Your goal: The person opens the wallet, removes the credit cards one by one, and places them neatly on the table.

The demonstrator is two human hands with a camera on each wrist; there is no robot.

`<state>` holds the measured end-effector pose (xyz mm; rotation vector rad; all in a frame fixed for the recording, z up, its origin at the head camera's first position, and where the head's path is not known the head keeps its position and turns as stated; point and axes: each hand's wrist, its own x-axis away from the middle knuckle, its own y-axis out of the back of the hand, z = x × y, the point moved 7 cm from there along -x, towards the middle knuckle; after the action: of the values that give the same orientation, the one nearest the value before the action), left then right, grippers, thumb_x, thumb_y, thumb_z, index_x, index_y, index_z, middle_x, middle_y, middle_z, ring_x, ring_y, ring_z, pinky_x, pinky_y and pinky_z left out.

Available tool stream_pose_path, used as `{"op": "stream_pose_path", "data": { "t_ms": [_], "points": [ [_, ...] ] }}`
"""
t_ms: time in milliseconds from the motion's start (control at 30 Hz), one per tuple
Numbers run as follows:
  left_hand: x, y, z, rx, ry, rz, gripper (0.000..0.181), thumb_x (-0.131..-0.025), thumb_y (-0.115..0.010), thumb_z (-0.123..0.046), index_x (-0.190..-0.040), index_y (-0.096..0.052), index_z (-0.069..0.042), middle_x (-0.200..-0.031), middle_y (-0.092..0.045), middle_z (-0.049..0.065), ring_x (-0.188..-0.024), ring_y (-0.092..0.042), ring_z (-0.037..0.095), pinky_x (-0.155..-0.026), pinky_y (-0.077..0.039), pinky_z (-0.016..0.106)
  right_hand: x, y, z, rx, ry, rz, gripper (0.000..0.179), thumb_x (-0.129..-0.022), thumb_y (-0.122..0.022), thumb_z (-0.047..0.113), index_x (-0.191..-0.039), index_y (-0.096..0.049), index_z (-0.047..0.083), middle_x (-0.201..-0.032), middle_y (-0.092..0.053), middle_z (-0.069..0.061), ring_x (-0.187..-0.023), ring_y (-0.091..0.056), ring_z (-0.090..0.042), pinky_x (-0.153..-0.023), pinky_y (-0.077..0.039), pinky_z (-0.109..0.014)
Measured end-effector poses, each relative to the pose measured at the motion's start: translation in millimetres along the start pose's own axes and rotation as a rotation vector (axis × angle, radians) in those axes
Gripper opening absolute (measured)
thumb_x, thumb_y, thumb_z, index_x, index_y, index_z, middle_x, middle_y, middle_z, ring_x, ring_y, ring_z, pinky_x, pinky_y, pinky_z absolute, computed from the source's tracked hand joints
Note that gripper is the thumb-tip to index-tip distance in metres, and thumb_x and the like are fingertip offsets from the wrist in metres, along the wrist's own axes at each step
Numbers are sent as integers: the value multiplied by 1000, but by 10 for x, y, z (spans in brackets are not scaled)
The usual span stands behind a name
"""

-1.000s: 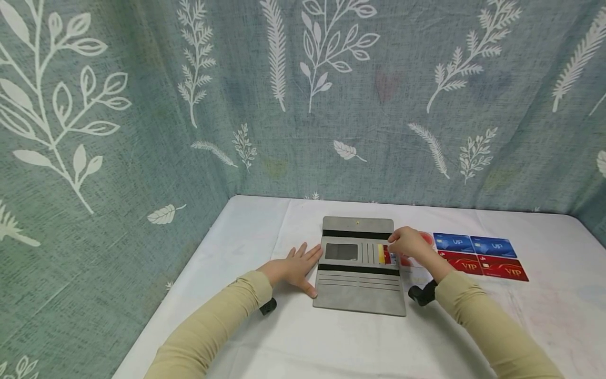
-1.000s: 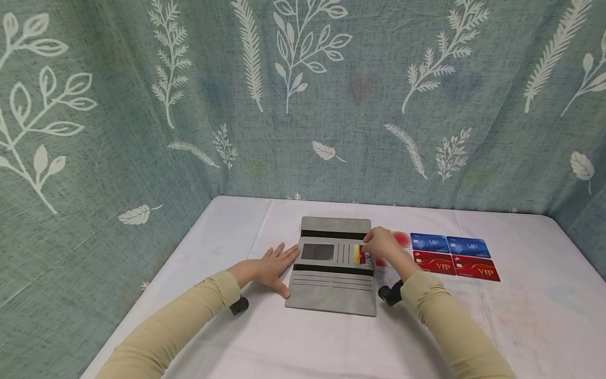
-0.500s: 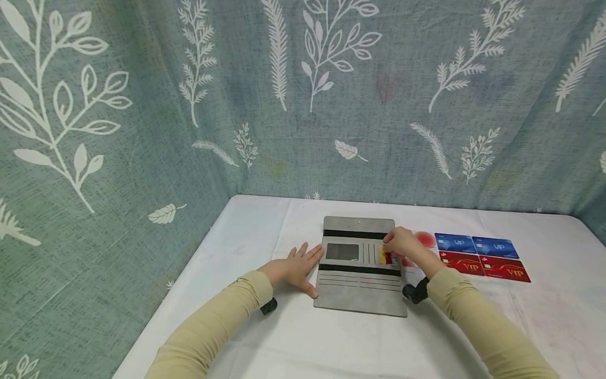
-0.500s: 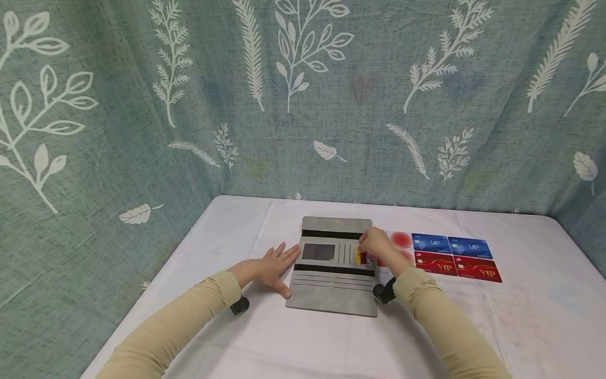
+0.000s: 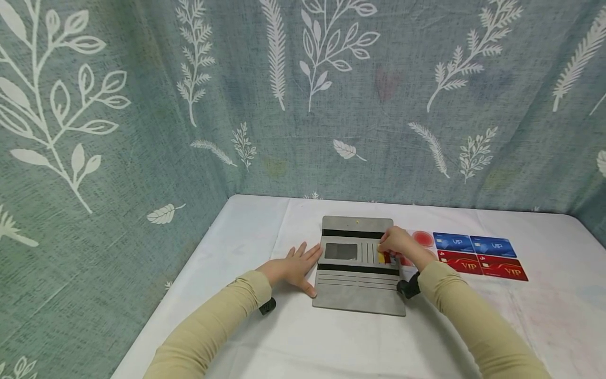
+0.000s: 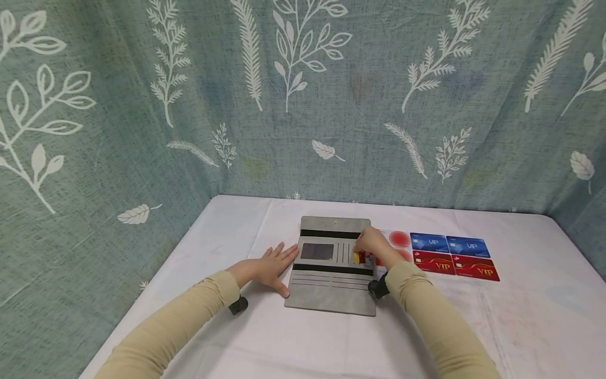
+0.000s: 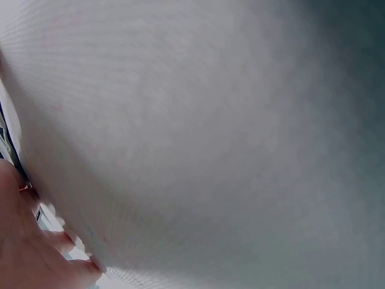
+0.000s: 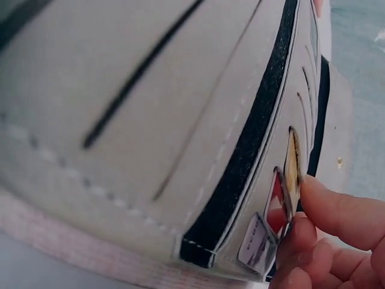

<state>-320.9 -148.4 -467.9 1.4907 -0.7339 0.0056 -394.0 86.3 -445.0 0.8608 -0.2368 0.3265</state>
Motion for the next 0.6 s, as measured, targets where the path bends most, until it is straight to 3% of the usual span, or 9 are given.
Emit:
{"op": "stream_pose_path", "data": {
  "t_ms": [333,600],
  "points": [
    [-7,5,1,6,-3,-4,116,-67,-69,-60,-148,-2,-12,-155,6,2,-139,7,35,-110,-3,53,-76,-1,-31,11,-10,27,18,-78,-70,12,-86,-63,-3,-61,-50,-3,-53,-44,-14,-46,-40,-24],
    [-15,3,6,14,-7,0,116,-67,-69,-59,-148,-2,-12,-155,6,2,-139,8,35,-110,-2,53,-186,-2,-84,80,-73,28,19,-79,-70,16,-77,-60,0,-62,-48,-4,-54,-44,-15,-47,-39,-25]
  ]
}}
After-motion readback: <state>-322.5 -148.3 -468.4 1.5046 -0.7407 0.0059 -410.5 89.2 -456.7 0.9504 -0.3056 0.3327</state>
